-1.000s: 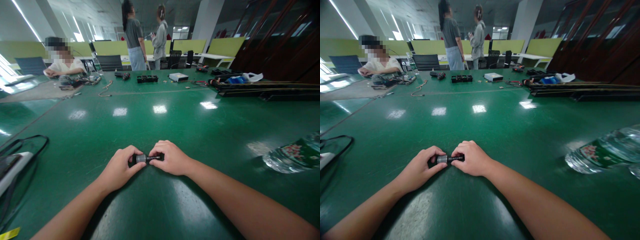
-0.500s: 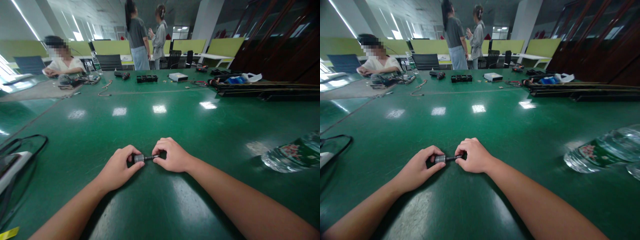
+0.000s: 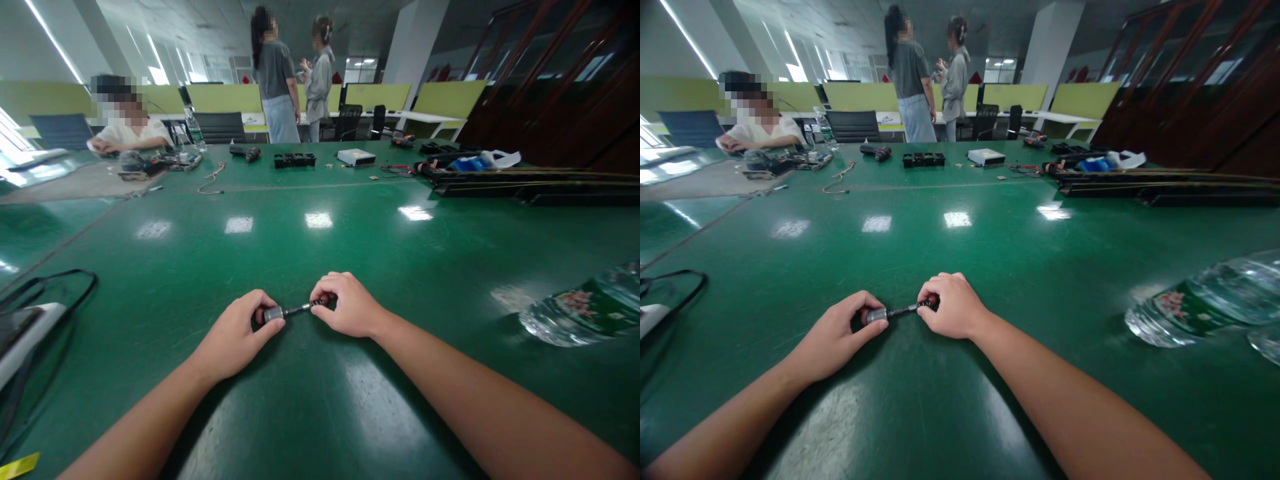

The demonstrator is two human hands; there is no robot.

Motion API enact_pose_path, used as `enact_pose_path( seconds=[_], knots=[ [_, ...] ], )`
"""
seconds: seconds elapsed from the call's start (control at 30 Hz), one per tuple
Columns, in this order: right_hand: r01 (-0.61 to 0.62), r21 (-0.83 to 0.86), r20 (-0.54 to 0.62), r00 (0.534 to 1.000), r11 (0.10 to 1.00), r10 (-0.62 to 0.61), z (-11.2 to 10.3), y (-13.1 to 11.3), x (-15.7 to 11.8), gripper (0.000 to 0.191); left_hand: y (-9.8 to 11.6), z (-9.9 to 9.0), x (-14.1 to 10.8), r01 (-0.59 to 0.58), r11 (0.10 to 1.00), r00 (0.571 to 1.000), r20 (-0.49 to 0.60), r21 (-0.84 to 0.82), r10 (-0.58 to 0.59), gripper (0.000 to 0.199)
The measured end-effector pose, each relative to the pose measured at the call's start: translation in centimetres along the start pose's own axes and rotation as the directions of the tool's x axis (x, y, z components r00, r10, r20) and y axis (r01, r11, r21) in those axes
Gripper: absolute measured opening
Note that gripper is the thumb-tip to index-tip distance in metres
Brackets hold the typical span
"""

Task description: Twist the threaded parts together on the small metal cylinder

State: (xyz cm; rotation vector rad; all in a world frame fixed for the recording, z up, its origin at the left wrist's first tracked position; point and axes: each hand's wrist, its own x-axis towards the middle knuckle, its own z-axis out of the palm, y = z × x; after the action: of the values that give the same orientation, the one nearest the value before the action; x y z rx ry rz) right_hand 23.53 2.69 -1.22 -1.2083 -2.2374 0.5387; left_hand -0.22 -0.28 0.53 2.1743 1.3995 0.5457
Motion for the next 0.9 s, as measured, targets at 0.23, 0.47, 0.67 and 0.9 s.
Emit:
enact_pose_path(
  seconds=[0.23,0.47,0.67,0.9],
  knots=[
    [0.096,0.094,0.024,0.995,0.991,-0.098,0.51,-0.06,-0.13,0.019,-0.32,0.13,-0.11,-0.04,0.999,0.999,0.018,0.025,0.04,0.019],
    [0.109,0.226,0.027,0.993,0.968,-0.118,0.86,-0.48,-0.4,0.031,-0.38,0.24,-0.13,-0.059,0.997,0.998,0.025,0.056,0.058,0.022],
    [0.141,0.185,0.017,0.989,0.973,-0.147,0.81,-0.5,-0.36,0.016,-0.21,0.07,-0.02,-0.057,0.998,0.998,0.035,0.003,0.056,0.024],
    [0.193,0.137,0.05,0.978,0.972,-0.202,0.65,-0.6,-0.23,0.008,-0.31,0.05,0.0,-0.057,0.998,0.997,0.055,0.031,0.056,0.021]
  ],
)
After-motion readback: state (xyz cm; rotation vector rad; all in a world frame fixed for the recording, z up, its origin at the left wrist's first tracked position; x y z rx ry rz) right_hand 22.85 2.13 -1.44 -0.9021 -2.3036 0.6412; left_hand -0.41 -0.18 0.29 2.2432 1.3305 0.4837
